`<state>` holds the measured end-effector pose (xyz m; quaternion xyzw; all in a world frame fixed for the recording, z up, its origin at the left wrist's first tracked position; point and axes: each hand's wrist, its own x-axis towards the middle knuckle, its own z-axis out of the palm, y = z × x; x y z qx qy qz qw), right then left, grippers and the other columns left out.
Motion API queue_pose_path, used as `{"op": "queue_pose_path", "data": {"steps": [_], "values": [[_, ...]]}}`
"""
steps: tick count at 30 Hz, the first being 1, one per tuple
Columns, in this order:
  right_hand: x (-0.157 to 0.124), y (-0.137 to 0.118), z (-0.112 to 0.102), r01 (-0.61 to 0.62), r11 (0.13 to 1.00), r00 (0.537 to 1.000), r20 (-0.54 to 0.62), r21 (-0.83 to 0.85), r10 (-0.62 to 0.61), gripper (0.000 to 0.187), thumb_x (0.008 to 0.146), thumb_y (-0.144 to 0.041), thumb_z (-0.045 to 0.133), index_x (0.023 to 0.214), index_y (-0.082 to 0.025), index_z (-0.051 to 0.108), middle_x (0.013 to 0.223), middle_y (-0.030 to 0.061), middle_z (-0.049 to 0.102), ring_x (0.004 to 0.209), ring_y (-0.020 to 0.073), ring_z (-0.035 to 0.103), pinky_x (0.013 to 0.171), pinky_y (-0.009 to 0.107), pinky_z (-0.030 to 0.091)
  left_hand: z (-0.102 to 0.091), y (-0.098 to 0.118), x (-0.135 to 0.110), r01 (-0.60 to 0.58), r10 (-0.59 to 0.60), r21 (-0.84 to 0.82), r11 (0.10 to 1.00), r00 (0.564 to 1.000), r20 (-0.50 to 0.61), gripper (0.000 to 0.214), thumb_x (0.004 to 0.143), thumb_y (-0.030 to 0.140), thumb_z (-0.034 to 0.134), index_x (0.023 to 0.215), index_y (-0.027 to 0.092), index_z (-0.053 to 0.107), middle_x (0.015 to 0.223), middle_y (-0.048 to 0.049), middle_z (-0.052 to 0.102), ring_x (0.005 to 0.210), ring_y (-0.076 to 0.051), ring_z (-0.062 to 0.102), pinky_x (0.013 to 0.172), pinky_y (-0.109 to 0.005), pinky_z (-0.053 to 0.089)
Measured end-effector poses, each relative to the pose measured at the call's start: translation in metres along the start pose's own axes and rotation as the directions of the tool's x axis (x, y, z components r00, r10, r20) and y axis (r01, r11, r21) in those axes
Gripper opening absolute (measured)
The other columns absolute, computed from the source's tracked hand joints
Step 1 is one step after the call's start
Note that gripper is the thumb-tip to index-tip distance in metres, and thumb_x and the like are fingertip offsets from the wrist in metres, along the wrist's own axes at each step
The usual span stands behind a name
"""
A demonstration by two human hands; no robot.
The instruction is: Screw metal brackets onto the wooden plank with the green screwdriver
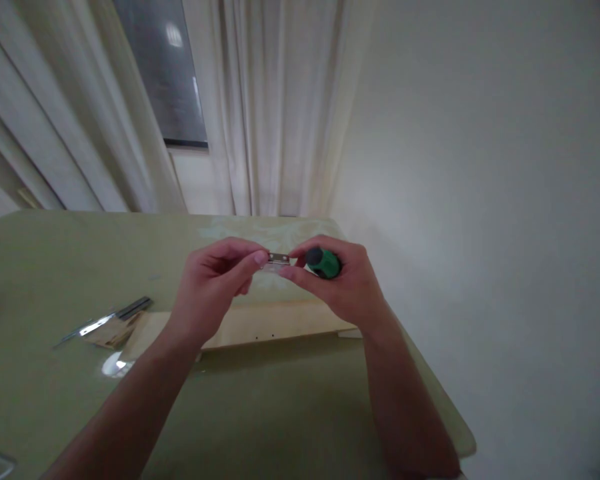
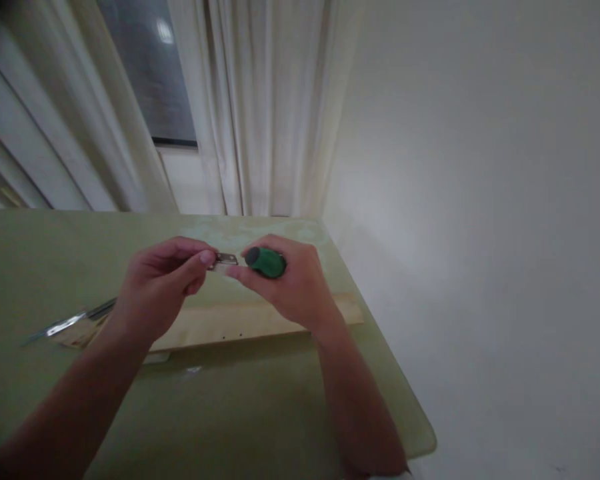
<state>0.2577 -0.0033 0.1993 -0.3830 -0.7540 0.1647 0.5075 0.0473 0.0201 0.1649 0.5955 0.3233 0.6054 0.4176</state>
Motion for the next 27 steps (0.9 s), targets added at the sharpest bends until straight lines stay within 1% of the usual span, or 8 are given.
{"op": "queue_pose_path", "data": {"steps": [4,7,10,12,17,20,24,27], "values": [[0.000,0.008,0.007,0.244,0.957,0.969,0.004,-0.154,-0.246,0.004,0.092,-0.022,0.076,0.096,-0.022,0.075,0.089,-0.0008,0.078,0.081,0.0136,0.072,0.075,0.025,0.054,-0.007,0.002,0.002,-0.008,0.008,0.000,1.000,0.997,0.081,0.018,0.088,0.037,0.082,0.091,0.019,0.080,0.075,-0.0039,0.077,0.062,-0.013,0.069,0.052,-0.020,0.054],[-0.004,0.011,0.010,0.517,0.734,0.825,0.027,-0.440,-0.564,0.015,0.094,-0.016,0.073,0.107,-0.024,0.075,0.102,0.0021,0.081,0.084,0.0140,0.075,0.075,0.026,0.056,-0.012,0.007,0.002,-0.055,0.061,-0.041,0.998,0.985,0.161,0.016,0.094,0.035,0.077,0.100,0.020,0.080,0.096,-0.0066,0.081,0.086,-0.017,0.077,0.077,-0.026,0.065],[-0.009,0.010,0.011,0.630,0.557,0.701,0.087,-0.542,-0.708,0.020,0.096,-0.018,0.072,0.114,-0.025,0.074,0.111,0.0029,0.081,0.083,0.0131,0.076,0.072,0.025,0.058,-0.015,0.013,0.002,-0.089,0.100,-0.073,0.993,0.979,0.175,0.030,0.092,0.027,0.079,0.122,0.024,0.073,0.099,-0.0042,0.081,0.088,-0.017,0.077,0.081,-0.027,0.066],[-0.010,0.009,0.013,0.604,0.590,0.720,0.048,-0.536,-0.693,0.027,0.096,-0.020,0.073,0.122,-0.026,0.073,0.118,0.0044,0.080,0.092,0.0153,0.077,0.078,0.026,0.060,-0.016,0.017,0.002,-0.098,0.108,-0.074,0.992,0.983,0.147,0.045,0.088,0.026,0.083,0.130,0.026,0.069,0.110,-0.0053,0.080,0.087,-0.017,0.078,0.079,-0.027,0.068],[-0.005,0.007,0.018,0.431,0.861,0.879,-0.088,-0.272,-0.468,0.052,0.085,-0.030,0.087,0.134,-0.028,0.069,0.121,0.0061,0.078,0.108,0.0220,0.075,0.095,0.034,0.062,-0.019,0.024,-0.001,-0.127,0.127,-0.025,0.992,0.992,0.006,0.053,0.080,0.027,0.090,0.129,0.027,0.069,0.127,-0.0069,0.077,0.089,-0.020,0.080,0.084,-0.031,0.070],[-0.003,0.002,0.020,0.354,0.931,0.927,-0.098,-0.091,-0.362,0.039,0.082,-0.029,0.089,0.119,-0.027,0.075,0.106,0.0032,0.081,0.094,0.0192,0.077,0.088,0.033,0.063,-0.015,0.026,-0.005,-0.171,0.171,0.015,0.985,0.985,-0.001,0.042,0.082,0.025,0.088,0.120,0.024,0.072,0.114,-0.0062,0.081,0.091,-0.021,0.080,0.087,-0.033,0.069],[-0.004,-0.006,0.022,0.297,0.955,0.948,-0.111,-0.016,-0.297,0.015,0.089,-0.017,0.078,0.102,-0.025,0.077,0.091,0.0005,0.081,0.078,0.0160,0.075,0.075,0.031,0.063,-0.010,0.028,-0.009,-0.188,0.187,0.032,0.982,0.982,0.016,0.030,0.082,0.028,0.089,0.108,0.022,0.077,0.101,-0.0048,0.082,0.092,-0.021,0.080,0.087,-0.033,0.068],[-0.008,-0.010,0.018,0.386,0.919,0.908,-0.147,-0.075,-0.393,0.020,0.089,-0.011,0.076,0.103,-0.025,0.077,0.091,0.0010,0.080,0.081,0.0165,0.076,0.074,0.030,0.063,-0.012,0.028,-0.008,-0.160,0.160,-0.013,0.987,0.985,0.066,0.030,0.096,0.049,0.072,0.104,0.021,0.080,0.105,-0.0080,0.081,0.098,-0.023,0.078,0.090,-0.035,0.067]]}}
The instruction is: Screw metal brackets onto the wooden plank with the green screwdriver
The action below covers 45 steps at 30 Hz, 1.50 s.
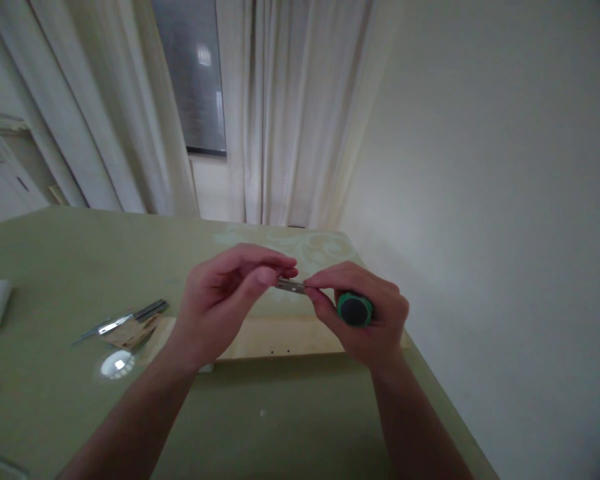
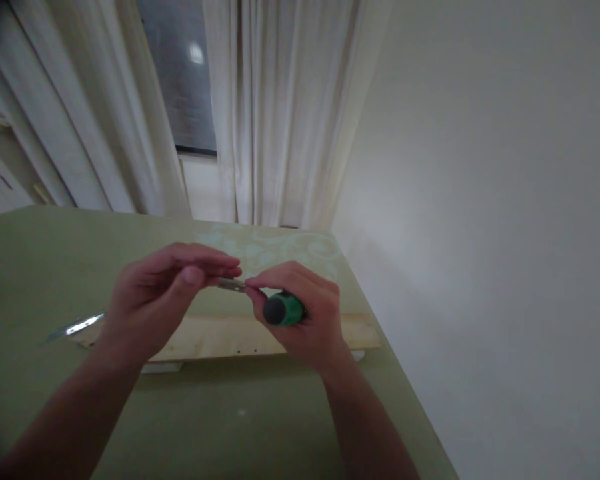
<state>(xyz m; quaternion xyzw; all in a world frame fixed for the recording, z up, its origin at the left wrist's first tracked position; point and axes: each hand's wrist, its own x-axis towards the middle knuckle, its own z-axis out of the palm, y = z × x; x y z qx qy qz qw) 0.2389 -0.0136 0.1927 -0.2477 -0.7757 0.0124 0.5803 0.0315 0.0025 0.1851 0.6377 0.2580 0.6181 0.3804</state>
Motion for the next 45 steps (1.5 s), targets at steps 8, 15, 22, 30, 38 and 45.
{"op": "queue_pose_path", "data": {"steps": [8,15,22,30,38,45], "values": [[-0.006,-0.017,-0.024,0.458,0.789,0.885,0.287,-0.410,-0.365,0.018,0.096,-0.016,0.069,0.110,-0.023,0.076,0.114,0.0048,0.082,0.070,0.0130,0.074,0.054,0.028,0.051,-0.011,0.000,0.003,0.215,-0.209,-0.003,0.977,0.954,0.213,0.028,0.097,0.046,0.071,0.095,0.020,0.081,0.078,-0.0037,0.076,0.070,-0.015,0.071,0.065,-0.024,0.061],[-0.004,-0.019,-0.023,0.356,0.853,0.929,0.245,-0.382,-0.278,0.030,0.092,-0.023,0.078,0.122,-0.028,0.075,0.129,0.0043,0.078,0.086,0.0165,0.078,0.068,0.028,0.061,-0.005,0.012,0.001,0.160,-0.149,-0.066,0.985,0.979,0.141,0.023,0.084,0.029,0.086,0.105,0.022,0.079,0.088,-0.0032,0.080,0.077,-0.016,0.075,0.068,-0.024,0.064],[-0.033,-0.038,-0.028,-0.373,0.923,0.904,0.190,-0.093,0.384,0.011,0.093,-0.032,0.076,0.099,-0.023,0.077,0.079,-0.0017,0.076,0.068,0.0128,0.068,0.064,0.024,0.054,0.016,0.016,-0.029,0.070,-0.081,0.099,0.993,0.990,0.116,0.017,0.082,0.030,0.087,0.094,0.023,0.077,0.084,-0.0020,0.079,0.079,-0.017,0.076,0.074,-0.026,0.063],[-0.088,-0.002,-0.001,-0.819,0.573,0.519,0.464,0.028,0.718,0.035,0.087,-0.044,0.078,0.066,-0.017,0.070,0.059,-0.0023,0.063,0.056,0.0098,0.052,0.054,0.022,0.037,0.016,-0.054,-0.072,0.186,-0.237,0.233,0.954,0.948,0.211,0.018,0.094,0.041,0.072,0.095,0.023,0.075,0.086,-0.0053,0.081,0.078,-0.021,0.076,0.071,-0.029,0.058],[-0.127,0.026,0.041,-0.977,0.210,0.165,0.472,-0.044,0.866,0.035,0.080,-0.035,0.081,0.057,-0.016,0.064,0.044,-0.0045,0.051,0.037,0.0056,0.033,0.039,0.023,0.018,-0.036,-0.109,-0.085,-0.548,0.281,0.606,0.576,0.829,0.483,0.016,0.104,0.026,0.060,0.101,0.021,0.075,0.091,-0.0044,0.079,0.082,-0.019,0.070,0.079,-0.032,0.051],[-0.124,0.025,0.053,-0.985,0.160,0.113,0.455,-0.065,0.883,0.032,0.085,-0.029,0.075,0.060,-0.017,0.059,0.047,-0.0049,0.053,0.039,0.0056,0.037,0.041,0.022,0.021,-0.029,-0.114,-0.101,-0.665,0.276,0.620,0.417,0.743,0.610,0.016,0.102,0.027,0.065,0.112,0.018,0.071,0.105,-0.0059,0.079,0.094,-0.022,0.071,0.085,-0.037,0.052]]}}
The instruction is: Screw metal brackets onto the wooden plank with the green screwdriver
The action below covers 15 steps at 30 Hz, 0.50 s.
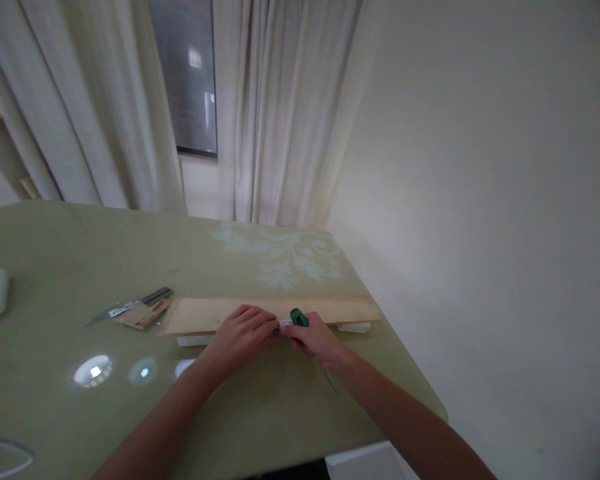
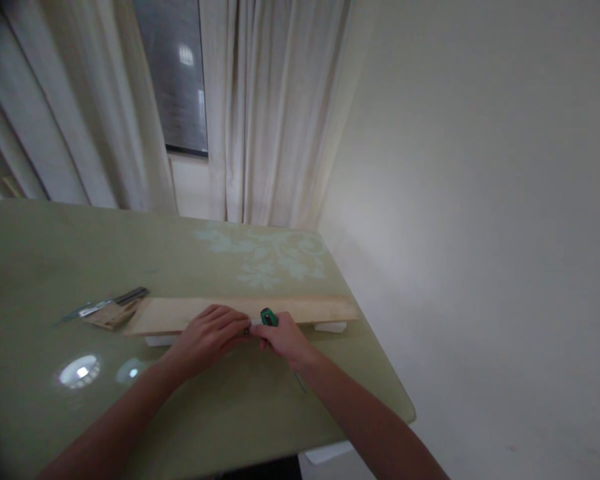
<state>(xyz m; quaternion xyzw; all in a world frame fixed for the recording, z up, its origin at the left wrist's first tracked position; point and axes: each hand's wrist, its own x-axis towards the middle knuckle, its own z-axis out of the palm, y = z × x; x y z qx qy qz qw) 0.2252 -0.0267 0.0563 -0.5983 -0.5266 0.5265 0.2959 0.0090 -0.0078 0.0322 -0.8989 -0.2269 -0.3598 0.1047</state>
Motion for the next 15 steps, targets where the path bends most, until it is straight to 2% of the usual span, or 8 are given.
{"op": "queue_pose_path", "data": {"steps": [4,8,10,11,13,15], "values": [[0.000,0.002,0.001,-0.015,0.999,1.000,-0.001,-0.032,0.015,0.039,0.084,-0.040,0.078,0.060,-0.018,0.056,0.047,-0.0054,0.050,0.041,0.0060,0.037,0.042,0.022,0.022,0.010,0.004,-0.002,0.002,-0.001,0.034,0.999,1.000,-0.028,0.018,0.101,0.021,0.065,0.117,0.015,0.070,0.113,-0.0089,0.078,0.097,-0.023,0.071,0.088,-0.039,0.053],[-0.002,0.003,-0.008,0.014,0.995,1.000,-0.009,-0.094,-0.015,0.047,0.082,-0.051,0.080,0.059,-0.018,0.056,0.047,-0.0052,0.050,0.041,0.0058,0.034,0.042,0.023,0.020,0.016,0.010,-0.005,-0.022,0.026,0.092,0.996,0.999,-0.042,0.015,0.100,0.014,0.062,0.113,0.013,0.070,0.105,-0.0100,0.078,0.090,-0.023,0.070,0.083,-0.040,0.054],[-0.005,-0.003,-0.018,0.043,0.990,0.999,-0.009,-0.134,-0.045,0.044,0.083,-0.052,0.079,0.063,-0.017,0.062,0.047,-0.0045,0.051,0.042,0.0065,0.037,0.043,0.023,0.022,0.016,0.012,-0.006,-0.018,0.027,0.140,0.990,0.998,-0.061,0.014,0.099,0.012,0.061,0.110,0.013,0.070,0.101,-0.0095,0.077,0.087,-0.023,0.069,0.080,-0.039,0.054],[-0.008,-0.008,-0.024,0.069,0.985,0.997,-0.015,-0.156,-0.072,0.039,0.083,-0.051,0.079,0.070,-0.016,0.067,0.049,-0.0043,0.054,0.044,0.0072,0.040,0.045,0.022,0.026,0.016,0.012,-0.006,-0.014,0.025,0.162,0.987,0.997,-0.069,0.014,0.099,0.011,0.061,0.109,0.013,0.070,0.100,-0.0093,0.077,0.086,-0.022,0.069,0.079,-0.039,0.054],[-0.016,-0.023,-0.037,0.147,0.969,0.985,-0.055,-0.197,-0.161,0.035,0.083,-0.048,0.081,0.098,-0.016,0.074,0.056,-0.0049,0.060,0.051,0.0097,0.052,0.051,0.021,0.035,0.015,0.013,-0.006,-0.013,0.030,0.191,0.981,0.996,-0.084,0.013,0.098,0.010,0.061,0.108,0.013,0.070,0.099,-0.0091,0.077,0.085,-0.022,0.068,0.077,-0.038,0.054],[-0.026,-0.043,-0.049,0.292,0.921,0.938,-0.110,-0.257,-0.328,0.041,0.087,-0.052,0.077,0.109,-0.018,0.072,0.061,-0.0045,0.063,0.052,0.0113,0.055,0.052,0.022,0.040,0.014,0.014,-0.008,-0.022,0.041,0.208,0.978,0.996,-0.085,0.013,0.097,0.010,0.062,0.108,0.013,0.070,0.101,-0.0091,0.077,0.085,-0.022,0.068,0.078,-0.039,0.054]]}}
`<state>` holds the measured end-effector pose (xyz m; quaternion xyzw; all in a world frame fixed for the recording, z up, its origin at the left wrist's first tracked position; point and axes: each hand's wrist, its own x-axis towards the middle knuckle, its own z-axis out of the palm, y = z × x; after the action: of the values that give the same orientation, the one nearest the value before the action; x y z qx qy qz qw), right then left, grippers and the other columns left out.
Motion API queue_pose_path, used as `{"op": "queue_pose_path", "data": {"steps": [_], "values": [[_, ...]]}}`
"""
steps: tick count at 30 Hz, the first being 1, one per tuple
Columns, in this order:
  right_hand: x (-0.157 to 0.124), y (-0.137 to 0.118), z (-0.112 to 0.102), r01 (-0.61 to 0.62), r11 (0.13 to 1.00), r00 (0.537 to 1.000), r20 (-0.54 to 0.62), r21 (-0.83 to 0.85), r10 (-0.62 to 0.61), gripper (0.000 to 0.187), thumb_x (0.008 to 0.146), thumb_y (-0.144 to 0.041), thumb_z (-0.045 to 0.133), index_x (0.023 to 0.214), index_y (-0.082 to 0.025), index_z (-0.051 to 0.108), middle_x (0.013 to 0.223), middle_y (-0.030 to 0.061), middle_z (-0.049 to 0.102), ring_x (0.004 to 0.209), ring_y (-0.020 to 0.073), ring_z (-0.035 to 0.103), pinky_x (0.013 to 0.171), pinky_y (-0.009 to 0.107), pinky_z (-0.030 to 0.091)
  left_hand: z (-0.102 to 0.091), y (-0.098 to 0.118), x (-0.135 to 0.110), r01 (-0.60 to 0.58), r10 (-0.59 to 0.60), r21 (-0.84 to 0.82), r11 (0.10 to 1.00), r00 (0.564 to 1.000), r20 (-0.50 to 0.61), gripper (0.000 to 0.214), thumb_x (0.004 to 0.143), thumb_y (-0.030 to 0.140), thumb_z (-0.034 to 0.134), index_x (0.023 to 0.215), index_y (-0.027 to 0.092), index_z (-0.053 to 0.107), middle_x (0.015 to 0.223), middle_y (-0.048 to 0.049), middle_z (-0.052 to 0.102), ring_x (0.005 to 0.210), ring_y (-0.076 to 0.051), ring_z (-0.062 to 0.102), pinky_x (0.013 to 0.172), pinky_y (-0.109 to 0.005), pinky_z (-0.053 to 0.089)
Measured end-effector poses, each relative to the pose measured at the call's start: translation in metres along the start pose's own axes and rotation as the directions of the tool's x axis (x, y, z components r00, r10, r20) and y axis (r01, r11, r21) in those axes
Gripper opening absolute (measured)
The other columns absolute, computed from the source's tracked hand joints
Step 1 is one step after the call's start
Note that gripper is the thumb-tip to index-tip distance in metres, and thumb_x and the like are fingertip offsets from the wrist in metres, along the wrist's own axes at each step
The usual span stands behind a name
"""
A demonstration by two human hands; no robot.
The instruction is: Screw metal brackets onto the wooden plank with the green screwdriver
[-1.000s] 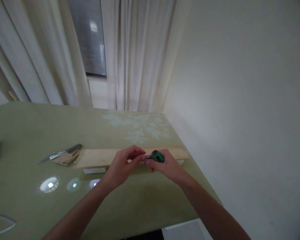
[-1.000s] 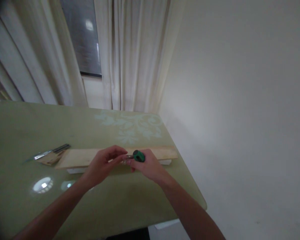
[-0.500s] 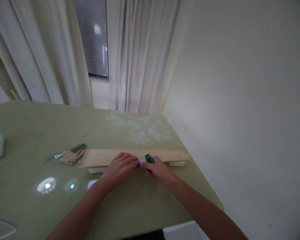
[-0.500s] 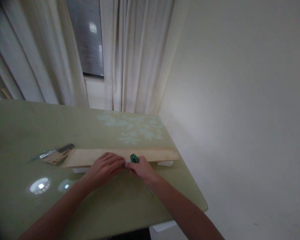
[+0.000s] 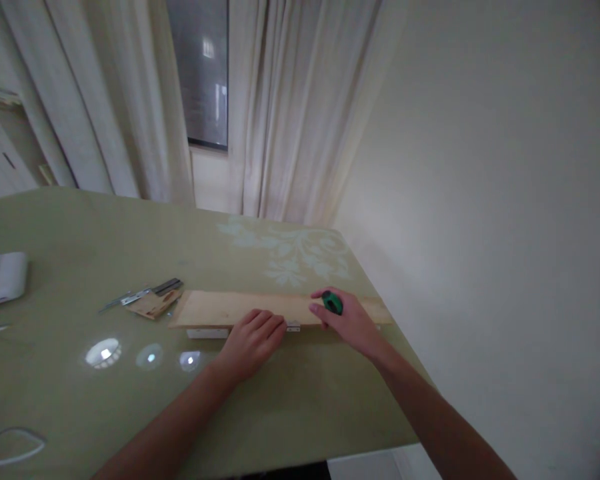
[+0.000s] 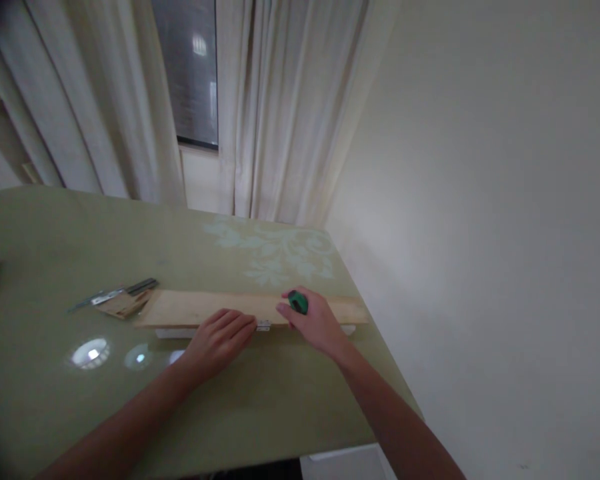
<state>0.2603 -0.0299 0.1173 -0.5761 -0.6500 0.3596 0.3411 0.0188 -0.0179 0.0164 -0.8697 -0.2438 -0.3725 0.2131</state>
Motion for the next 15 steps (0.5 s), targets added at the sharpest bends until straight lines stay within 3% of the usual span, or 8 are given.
{"op": "queue_pose_path", "data": {"steps": [3,5,7,12,15], "values": [[-0.002,-0.032,-0.019,0.228,0.968,0.967,-0.141,0.102,-0.213,0.037,0.092,-0.056,0.071,0.101,-0.020,0.070,0.076,-0.0001,0.069,0.060,0.0131,0.062,0.055,0.024,0.047,-0.002,0.001,-0.004,-0.010,0.010,0.035,0.999,1.000,-0.011,0.017,0.097,0.010,0.063,0.112,0.012,0.070,0.108,-0.0102,0.078,0.089,-0.023,0.068,0.081,-0.040,0.055],[-0.001,-0.051,-0.023,0.395,0.916,0.889,-0.283,0.072,-0.361,0.035,0.096,-0.054,0.068,0.087,-0.021,0.067,0.076,0.0003,0.066,0.068,0.0134,0.061,0.061,0.025,0.048,-0.004,0.000,-0.007,-0.015,0.016,0.061,0.998,1.000,-0.015,0.021,0.097,0.008,0.061,0.115,0.011,0.070,0.113,-0.0114,0.078,0.092,-0.024,0.069,0.084,-0.042,0.055],[0.003,-0.065,-0.022,0.491,0.871,0.810,-0.380,0.025,-0.446,0.037,0.097,-0.054,0.066,0.081,-0.021,0.063,0.070,-0.0024,0.058,0.063,0.0116,0.053,0.057,0.024,0.044,-0.006,-0.001,-0.008,-0.016,0.017,0.073,0.997,1.000,-0.013,0.023,0.098,0.006,0.058,0.116,0.011,0.071,0.116,-0.0115,0.078,0.093,-0.024,0.069,0.086,-0.042,0.055],[0.020,-0.082,-0.008,0.544,0.804,0.682,-0.432,-0.241,-0.591,0.037,0.093,-0.050,0.073,0.076,-0.022,0.056,0.062,-0.0072,0.047,0.056,0.0091,0.042,0.057,0.024,0.039,-0.011,0.001,-0.004,0.010,-0.010,0.048,0.999,1.000,0.003,0.018,0.098,0.010,0.063,0.113,0.013,0.072,0.113,-0.0092,0.079,0.090,-0.023,0.070,0.084,-0.040,0.055],[0.029,-0.082,-0.003,0.541,0.737,0.628,-0.389,-0.404,-0.674,0.035,0.093,-0.048,0.073,0.078,-0.023,0.055,0.063,-0.0074,0.050,0.056,0.0091,0.046,0.060,0.025,0.040,-0.011,0.005,0.000,0.054,-0.053,0.032,0.998,0.998,-0.031,0.012,0.095,0.017,0.073,0.107,0.014,0.073,0.106,-0.0071,0.080,0.085,-0.021,0.069,0.081,-0.039,0.055]]}}
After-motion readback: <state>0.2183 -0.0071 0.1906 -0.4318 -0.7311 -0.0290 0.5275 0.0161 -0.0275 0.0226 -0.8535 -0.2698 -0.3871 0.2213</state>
